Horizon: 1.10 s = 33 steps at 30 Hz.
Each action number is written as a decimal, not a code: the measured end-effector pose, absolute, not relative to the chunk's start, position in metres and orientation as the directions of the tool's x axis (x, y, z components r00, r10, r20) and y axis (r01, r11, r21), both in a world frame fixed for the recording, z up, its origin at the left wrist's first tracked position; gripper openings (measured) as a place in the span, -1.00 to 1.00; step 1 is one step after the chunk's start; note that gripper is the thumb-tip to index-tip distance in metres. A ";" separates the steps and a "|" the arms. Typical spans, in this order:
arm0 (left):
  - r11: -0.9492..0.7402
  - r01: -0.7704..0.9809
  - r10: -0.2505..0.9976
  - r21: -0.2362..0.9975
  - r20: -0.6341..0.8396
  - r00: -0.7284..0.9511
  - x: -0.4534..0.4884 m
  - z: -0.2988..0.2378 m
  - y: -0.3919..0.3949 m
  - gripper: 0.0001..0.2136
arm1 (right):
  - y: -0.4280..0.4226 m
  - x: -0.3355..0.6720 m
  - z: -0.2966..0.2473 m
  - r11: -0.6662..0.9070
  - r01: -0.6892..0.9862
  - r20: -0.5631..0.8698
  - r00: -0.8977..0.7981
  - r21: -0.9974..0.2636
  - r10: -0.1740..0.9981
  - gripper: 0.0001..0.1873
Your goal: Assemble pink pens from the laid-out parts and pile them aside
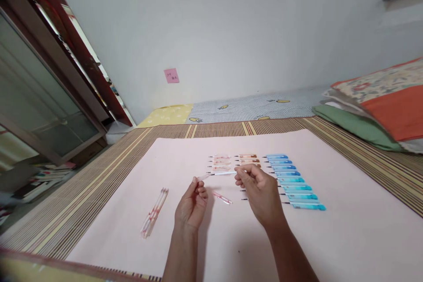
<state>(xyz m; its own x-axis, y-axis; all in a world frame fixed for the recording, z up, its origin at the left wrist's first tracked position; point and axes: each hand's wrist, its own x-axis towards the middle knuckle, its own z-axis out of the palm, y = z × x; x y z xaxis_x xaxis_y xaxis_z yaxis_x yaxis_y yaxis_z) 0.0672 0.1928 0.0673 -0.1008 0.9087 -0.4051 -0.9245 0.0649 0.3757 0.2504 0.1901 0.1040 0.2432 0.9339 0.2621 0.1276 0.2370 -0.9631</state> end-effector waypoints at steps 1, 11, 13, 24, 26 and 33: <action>0.064 -0.921 0.910 0.384 -0.400 -0.104 0.067 0.066 0.193 -0.82 | 0.190 0.250 0.104 0.239 0.135 0.266 0.237 -0.962 0.934 -0.57; 0.040 -0.841 0.963 0.539 -0.245 -0.111 0.072 0.062 0.190 -0.85 | 0.190 0.246 0.097 0.224 0.116 0.240 0.153 -0.968 0.959 -0.56; 0.046 -0.828 0.973 0.559 -0.214 -0.090 0.075 0.065 0.189 -0.76 | 0.190 0.242 0.096 0.229 0.097 0.241 0.135 -0.969 0.961 -0.54; 0.019 -0.798 0.980 0.602 -0.171 -0.106 0.079 0.070 0.186 -0.60 | 0.190 0.227 0.092 0.234 0.028 0.235 0.084 -0.972 0.968 -0.46; 0.014 -0.784 0.980 0.620 -0.162 -0.111 0.080 0.070 0.185 -0.60 | 0.191 0.229 0.089 0.220 0.034 0.223 0.100 -0.975 0.970 -0.45; -0.005 -0.749 0.982 0.663 -0.137 -0.127 0.085 0.071 0.187 -0.61 | 0.197 0.235 0.084 0.204 -0.003 0.201 0.162 -0.979 0.966 -0.41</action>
<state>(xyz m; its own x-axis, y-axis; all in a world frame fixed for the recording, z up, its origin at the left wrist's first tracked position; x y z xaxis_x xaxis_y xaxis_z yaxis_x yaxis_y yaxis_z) 0.0847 0.1867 0.0706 -0.1274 0.9824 -0.1369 -0.7490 -0.0048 0.6626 0.2349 0.1967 0.0837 0.1622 0.9662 0.2006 -0.0030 0.2037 -0.9790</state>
